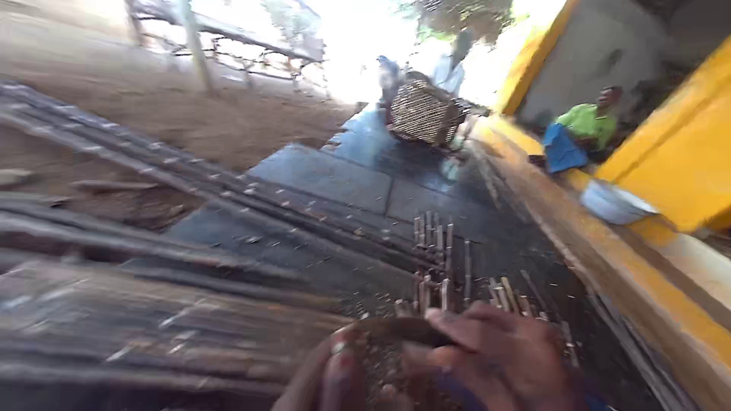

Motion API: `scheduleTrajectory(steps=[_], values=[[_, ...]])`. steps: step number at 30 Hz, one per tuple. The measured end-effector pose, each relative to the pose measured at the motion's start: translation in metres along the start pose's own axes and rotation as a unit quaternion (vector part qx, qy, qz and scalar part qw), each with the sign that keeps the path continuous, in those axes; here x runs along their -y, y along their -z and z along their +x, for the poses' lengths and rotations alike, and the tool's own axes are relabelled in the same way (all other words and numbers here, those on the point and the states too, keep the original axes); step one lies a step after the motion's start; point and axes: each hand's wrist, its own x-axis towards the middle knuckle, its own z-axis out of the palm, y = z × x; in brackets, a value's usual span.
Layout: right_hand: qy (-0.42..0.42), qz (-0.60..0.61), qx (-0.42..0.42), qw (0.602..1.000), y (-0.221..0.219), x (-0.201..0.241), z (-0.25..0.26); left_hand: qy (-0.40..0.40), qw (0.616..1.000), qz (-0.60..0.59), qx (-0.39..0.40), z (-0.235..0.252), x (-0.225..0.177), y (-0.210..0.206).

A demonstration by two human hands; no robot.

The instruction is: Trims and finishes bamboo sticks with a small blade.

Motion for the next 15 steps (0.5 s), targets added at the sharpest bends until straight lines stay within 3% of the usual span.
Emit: scheduleTrajectory(steps=[3,15], values=[[0.013,0.024,0.029,0.999,0.0016,-0.0027,0.0011,0.017,1.000,0.002,-0.022,-0.0016,-0.0060,-0.0029],[0.052,0.010,0.074,0.996,-0.0075,-0.0015,-0.0003,-0.057,0.998,0.004,-0.011,-0.0002,-0.0015,0.0002]])
